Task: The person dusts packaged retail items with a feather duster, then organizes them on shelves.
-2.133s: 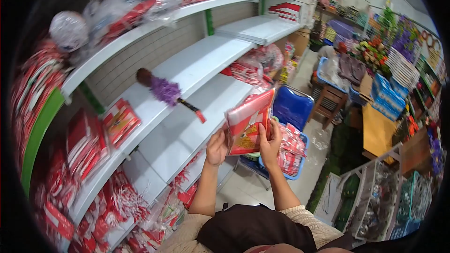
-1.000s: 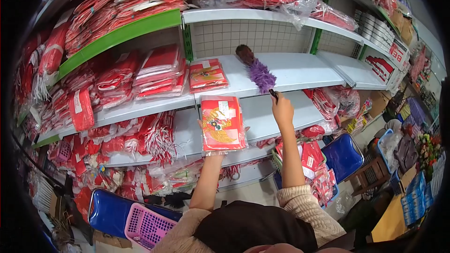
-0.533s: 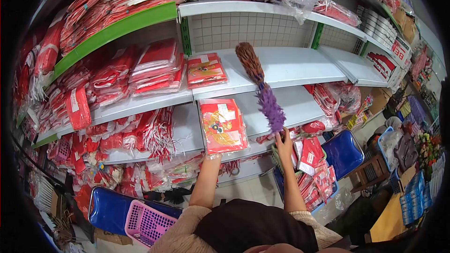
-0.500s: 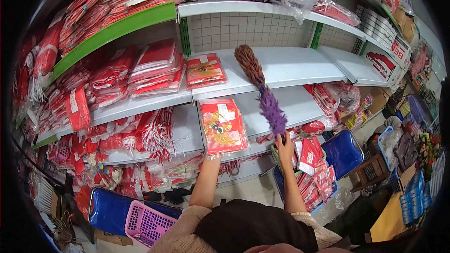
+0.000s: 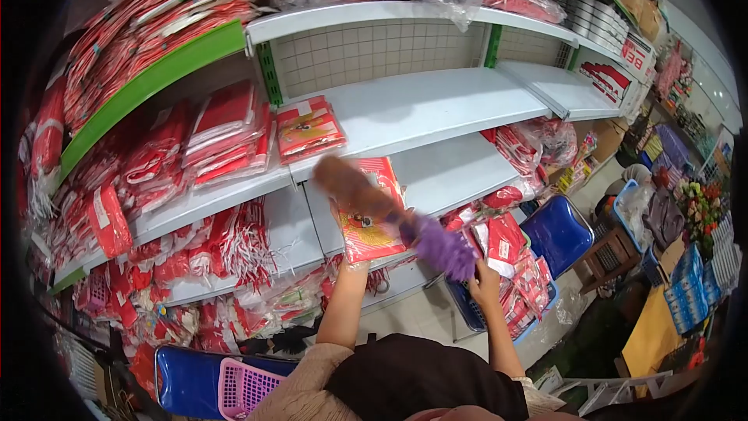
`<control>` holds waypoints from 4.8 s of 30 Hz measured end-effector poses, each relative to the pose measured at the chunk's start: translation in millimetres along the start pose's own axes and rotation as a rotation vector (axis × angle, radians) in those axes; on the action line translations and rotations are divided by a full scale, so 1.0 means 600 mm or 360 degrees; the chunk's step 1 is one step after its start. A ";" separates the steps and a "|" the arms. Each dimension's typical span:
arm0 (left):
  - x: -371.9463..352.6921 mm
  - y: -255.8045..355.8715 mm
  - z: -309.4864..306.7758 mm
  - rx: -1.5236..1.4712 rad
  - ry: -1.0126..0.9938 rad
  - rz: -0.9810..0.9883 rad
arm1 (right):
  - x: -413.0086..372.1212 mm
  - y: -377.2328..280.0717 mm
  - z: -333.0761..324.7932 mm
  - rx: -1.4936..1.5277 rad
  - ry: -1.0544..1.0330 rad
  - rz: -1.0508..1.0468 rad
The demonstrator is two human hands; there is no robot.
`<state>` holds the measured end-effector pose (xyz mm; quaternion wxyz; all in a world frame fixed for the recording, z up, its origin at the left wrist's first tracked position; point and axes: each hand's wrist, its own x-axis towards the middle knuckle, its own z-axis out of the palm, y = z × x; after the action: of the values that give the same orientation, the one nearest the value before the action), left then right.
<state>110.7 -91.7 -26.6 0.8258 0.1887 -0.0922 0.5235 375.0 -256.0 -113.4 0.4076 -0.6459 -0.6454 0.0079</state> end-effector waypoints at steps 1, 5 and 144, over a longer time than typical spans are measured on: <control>0.002 -0.005 -0.001 -0.0002 0.0006 -0.0012 | 0.005 -0.028 -0.023 -0.0074 -0.0006 -0.0175; 0.013 -0.021 0.001 -0.0029 0.0007 -0.0036 | -0.019 -0.015 -0.003 -0.0178 0.0101 0.0192; 0.007 0.003 -0.026 0.0166 0.0173 0.0137 | 0.093 0.049 0.086 -0.0253 -0.0017 0.0311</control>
<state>110.1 -81.0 -39.2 0.7952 0.1987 -0.0279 0.5721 380.9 -177.3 -134.9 0.3490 -0.7360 -0.5801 -0.0001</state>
